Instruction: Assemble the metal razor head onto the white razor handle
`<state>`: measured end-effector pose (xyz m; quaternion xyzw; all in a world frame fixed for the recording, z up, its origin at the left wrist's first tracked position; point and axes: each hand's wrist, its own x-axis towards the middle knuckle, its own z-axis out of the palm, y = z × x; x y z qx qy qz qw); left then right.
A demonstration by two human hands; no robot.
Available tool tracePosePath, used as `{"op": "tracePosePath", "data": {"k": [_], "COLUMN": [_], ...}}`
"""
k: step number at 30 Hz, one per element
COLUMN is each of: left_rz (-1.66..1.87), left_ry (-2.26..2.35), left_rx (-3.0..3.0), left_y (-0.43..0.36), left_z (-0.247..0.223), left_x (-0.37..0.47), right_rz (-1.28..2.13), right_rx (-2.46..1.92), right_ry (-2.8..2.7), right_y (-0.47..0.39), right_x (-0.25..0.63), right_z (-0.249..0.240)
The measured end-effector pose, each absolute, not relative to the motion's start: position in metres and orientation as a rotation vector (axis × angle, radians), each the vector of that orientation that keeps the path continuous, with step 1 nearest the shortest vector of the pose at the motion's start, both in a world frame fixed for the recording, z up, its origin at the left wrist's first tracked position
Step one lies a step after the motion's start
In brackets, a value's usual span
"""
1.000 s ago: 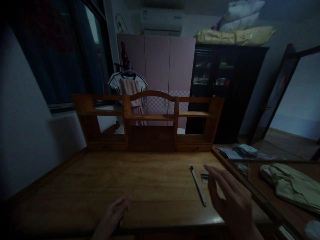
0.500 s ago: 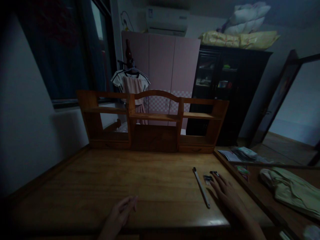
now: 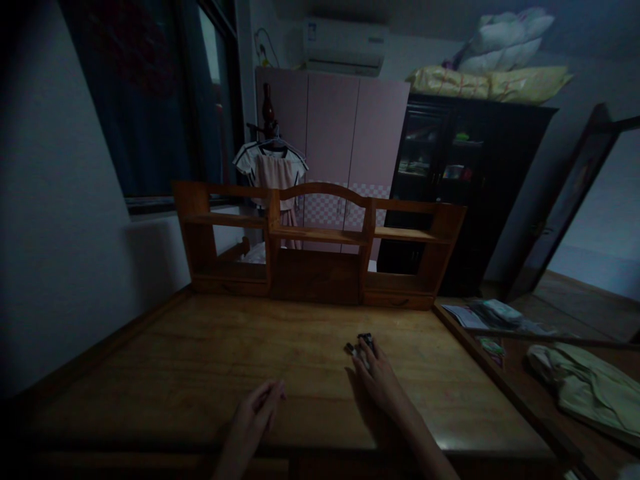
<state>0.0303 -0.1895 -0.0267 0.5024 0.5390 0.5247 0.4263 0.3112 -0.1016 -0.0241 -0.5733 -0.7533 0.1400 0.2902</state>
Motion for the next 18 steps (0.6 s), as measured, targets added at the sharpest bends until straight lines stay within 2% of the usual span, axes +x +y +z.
{"op": "tracePosePath", "data": {"k": [4,9,12,18], "left_rz": [1.28,1.112,1.003,0.885], "left_ry": [1.458,1.73,1.891,1.975], "left_rx": [1.365,1.791,1.985,2.137], "left_y": [-0.183,-0.161,-0.146,-0.125], "left_z": [-0.019,-0.001,0.004,-0.004], "left_x": [0.046,0.062,0.062,0.058], "right_rz": [0.457,0.528,0.603,0.398], "right_rx": [-1.394,-1.245,-1.216,-1.332], "right_ry": [-1.897,-1.777,-1.744,-1.829], "right_y": [-0.095,-0.078,-0.068,-0.06], "right_x": [0.246,0.181,0.169,0.188], "right_z": [-0.034,-0.043,-0.035,-0.014]}}
